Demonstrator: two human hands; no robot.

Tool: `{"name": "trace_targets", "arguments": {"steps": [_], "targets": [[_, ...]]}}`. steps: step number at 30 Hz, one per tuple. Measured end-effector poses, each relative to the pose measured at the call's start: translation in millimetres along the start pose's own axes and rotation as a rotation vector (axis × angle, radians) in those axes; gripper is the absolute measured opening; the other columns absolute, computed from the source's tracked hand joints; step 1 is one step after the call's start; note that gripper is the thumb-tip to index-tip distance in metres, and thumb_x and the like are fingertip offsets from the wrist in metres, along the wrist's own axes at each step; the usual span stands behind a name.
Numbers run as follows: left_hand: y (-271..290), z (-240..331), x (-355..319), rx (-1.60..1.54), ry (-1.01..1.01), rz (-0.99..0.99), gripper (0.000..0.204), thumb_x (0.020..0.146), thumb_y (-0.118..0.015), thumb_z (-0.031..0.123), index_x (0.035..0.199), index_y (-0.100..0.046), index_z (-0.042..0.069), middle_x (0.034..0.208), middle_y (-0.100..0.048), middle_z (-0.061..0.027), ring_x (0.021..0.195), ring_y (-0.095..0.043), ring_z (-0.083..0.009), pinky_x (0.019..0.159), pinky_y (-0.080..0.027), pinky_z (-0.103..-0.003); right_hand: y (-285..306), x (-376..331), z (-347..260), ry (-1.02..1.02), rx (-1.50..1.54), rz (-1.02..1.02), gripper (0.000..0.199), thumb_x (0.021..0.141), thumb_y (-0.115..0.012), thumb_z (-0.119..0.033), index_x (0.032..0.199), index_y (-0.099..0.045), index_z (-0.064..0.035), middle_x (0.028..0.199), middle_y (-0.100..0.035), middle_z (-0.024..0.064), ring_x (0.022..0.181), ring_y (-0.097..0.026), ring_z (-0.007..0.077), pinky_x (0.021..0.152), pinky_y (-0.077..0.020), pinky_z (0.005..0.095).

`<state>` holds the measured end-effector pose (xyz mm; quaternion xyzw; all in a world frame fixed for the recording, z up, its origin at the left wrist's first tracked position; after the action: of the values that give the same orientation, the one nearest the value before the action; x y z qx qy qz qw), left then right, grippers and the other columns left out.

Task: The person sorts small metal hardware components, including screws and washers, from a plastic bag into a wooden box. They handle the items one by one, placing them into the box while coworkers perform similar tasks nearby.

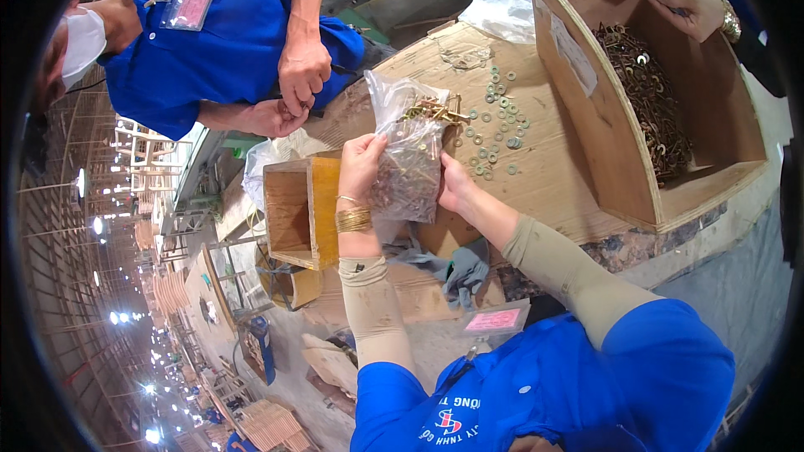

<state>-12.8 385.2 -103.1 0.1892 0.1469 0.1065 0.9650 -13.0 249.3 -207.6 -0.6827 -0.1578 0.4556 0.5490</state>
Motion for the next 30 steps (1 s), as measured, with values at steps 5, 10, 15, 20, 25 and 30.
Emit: {"name": "trace_targets", "arguments": {"steps": [5, 10, 15, 20, 25, 30], "targets": [[-21.0, 11.3, 1.9, 0.083, -0.045, 0.032, 0.026, 0.082, -0.057, 0.017, 0.062, -0.055, 0.001, 0.054, -0.041, 0.0097, 0.046, -0.029, 0.0003, 0.039, -0.020, -0.020, 5.0, -2.6, -11.8, -0.050, 0.014, -0.150, 0.043, 0.092, -0.021, -0.033, 0.116, -0.046, -0.0056, 0.115, -0.051, 0.0120, 0.102, -0.052, 0.0231, 0.088, -0.0421, 0.0408], [-22.9, 5.0, 9.0, 0.111, 0.098, 0.093, 0.035, 0.076, -0.063, 0.029, 0.060, -0.054, -0.001, 0.054, -0.046, 0.0047, 0.046, -0.034, -0.0027, 0.041, -0.026, -0.020, 6.5, -7.7, -21.3, -0.079, 0.030, -0.184, 0.041, 0.090, -0.028, -0.032, 0.112, -0.050, -0.0056, 0.110, -0.055, 0.0105, 0.098, -0.055, 0.0214, 0.086, -0.0442, 0.0383], [-11.5, -11.6, 27.0, 0.306, 0.420, 0.091, 0.054, 0.071, -0.060, 0.052, 0.067, -0.059, -0.002, 0.058, -0.051, -0.0013, 0.053, -0.046, -0.0076, 0.048, -0.037, -0.024, 11.7, -7.8, -21.7, -0.151, -0.058, -0.175, 0.040, 0.088, -0.033, -0.034, 0.109, -0.053, -0.0057, 0.107, -0.057, 0.0091, 0.096, -0.056, 0.0202, 0.086, -0.0444, 0.0372], [-20.9, -24.4, 24.5, -0.066, 0.347, -0.051, 0.039, 0.081, -0.057, 0.036, 0.079, -0.063, -0.003, 0.072, -0.060, -0.0029, 0.061, -0.052, -0.0080, 0.054, -0.041, -0.022, 6.2, -8.7, -25.4, -0.143, -0.033, -0.229, 0.039, 0.088, -0.034, -0.033, 0.106, -0.054, -0.0044, 0.103, -0.059, 0.0102, 0.092, -0.058, 0.0206, 0.082, -0.0465, 0.0357], [-22.1, -0.7, 14.1, -0.260, 0.168, 0.093, 0.023, 0.084, -0.054, 0.019, 0.081, -0.062, -0.002, 0.074, -0.060, -0.0015, 0.061, -0.052, -0.0069, 0.056, -0.042, -0.021, -5.3, -3.7, -23.6, -0.116, 0.016, -0.230, 0.039, 0.088, -0.034, -0.033, 0.103, -0.054, -0.0028, 0.098, -0.060, 0.0105, 0.087, -0.059, 0.0208, 0.079, -0.0480, 0.0365], [8.6, -39.8, 22.1, -0.197, 0.091, 0.069, 0.024, 0.083, -0.054, 0.022, 0.080, -0.061, -0.001, 0.073, -0.061, -0.0027, 0.065, -0.057, -0.0109, 0.061, -0.045, -0.024, -11.8, -5.1, -11.6, -0.093, 0.030, -0.203, 0.038, 0.089, -0.033, -0.032, 0.102, -0.054, -0.0035, 0.098, -0.060, 0.0107, 0.088, -0.058, 0.0211, 0.079, -0.0479, 0.0364]]}}
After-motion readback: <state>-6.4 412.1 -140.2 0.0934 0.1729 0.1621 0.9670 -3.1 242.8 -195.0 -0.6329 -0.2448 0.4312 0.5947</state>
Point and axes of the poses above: each hand's wrist, its own x-axis towards the middle knuckle, its own y-axis out of the back of the hand, z = x × y, the point moved 1 cm from there along x, towards the middle knuckle
